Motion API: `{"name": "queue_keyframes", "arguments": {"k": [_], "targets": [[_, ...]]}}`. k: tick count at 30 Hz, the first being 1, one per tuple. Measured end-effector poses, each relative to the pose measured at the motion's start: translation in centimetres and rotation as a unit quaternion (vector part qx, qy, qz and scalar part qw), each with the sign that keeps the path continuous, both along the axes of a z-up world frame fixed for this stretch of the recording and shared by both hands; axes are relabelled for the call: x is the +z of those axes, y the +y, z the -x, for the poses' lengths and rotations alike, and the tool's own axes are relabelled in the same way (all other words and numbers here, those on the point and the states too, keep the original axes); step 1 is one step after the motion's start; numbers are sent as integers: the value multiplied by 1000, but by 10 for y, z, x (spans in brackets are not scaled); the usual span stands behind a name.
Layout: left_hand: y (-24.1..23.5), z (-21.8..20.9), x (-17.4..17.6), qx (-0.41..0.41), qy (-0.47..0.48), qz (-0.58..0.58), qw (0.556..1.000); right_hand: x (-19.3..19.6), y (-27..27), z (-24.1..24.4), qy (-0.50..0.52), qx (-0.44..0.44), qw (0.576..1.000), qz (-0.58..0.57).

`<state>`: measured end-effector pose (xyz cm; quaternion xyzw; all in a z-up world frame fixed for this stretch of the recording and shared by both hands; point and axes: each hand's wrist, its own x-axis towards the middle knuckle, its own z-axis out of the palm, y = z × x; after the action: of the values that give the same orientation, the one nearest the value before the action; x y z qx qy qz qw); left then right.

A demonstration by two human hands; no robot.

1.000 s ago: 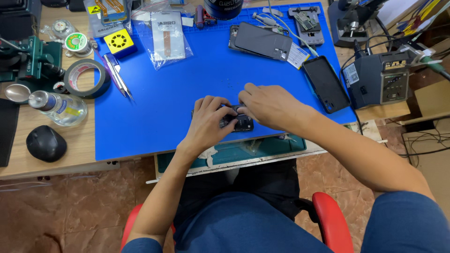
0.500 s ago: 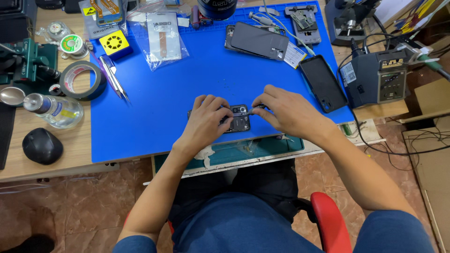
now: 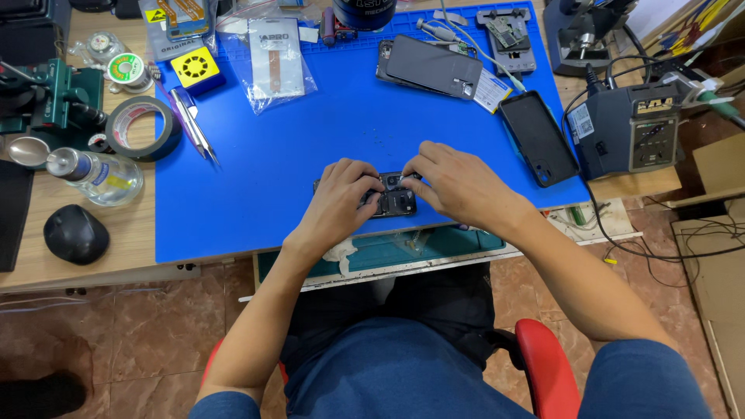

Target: The person disassembles a smartphone on a blue mat, using a screwdriver to remove screws and a plastic pry tool to separate the back cover. They lift the battery and internal components, then reassemble the phone by aligning the back cover and securing it.

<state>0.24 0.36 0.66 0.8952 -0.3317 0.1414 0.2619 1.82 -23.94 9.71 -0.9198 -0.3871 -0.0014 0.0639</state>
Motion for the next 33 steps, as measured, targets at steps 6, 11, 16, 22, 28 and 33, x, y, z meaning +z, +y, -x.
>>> {"name": "queue_keyframes", "arguments": {"k": [6, 11, 16, 22, 28, 33], "targets": [[0, -1, -4, 1, -2, 6, 1000, 0, 3, 0, -11, 12, 1000, 13], [0, 1, -5, 5, -3, 11, 1000, -5, 7, -1, -41, 30, 998, 36], [1, 1, -6, 7, 3, 19, 1000, -7, 11, -2, -75, 57, 994, 62], [2, 4, -5, 11, 5, 22, 1000, -4, 13, -4, -56, 53, 994, 71], [2, 4, -3, 4, 9, 28, 1000, -4, 13, -4, -43, 43, 995, 75], [2, 3, -6, 8, 17, 26, 999, -1, 14, -4, -38, 42, 996, 75]]}}
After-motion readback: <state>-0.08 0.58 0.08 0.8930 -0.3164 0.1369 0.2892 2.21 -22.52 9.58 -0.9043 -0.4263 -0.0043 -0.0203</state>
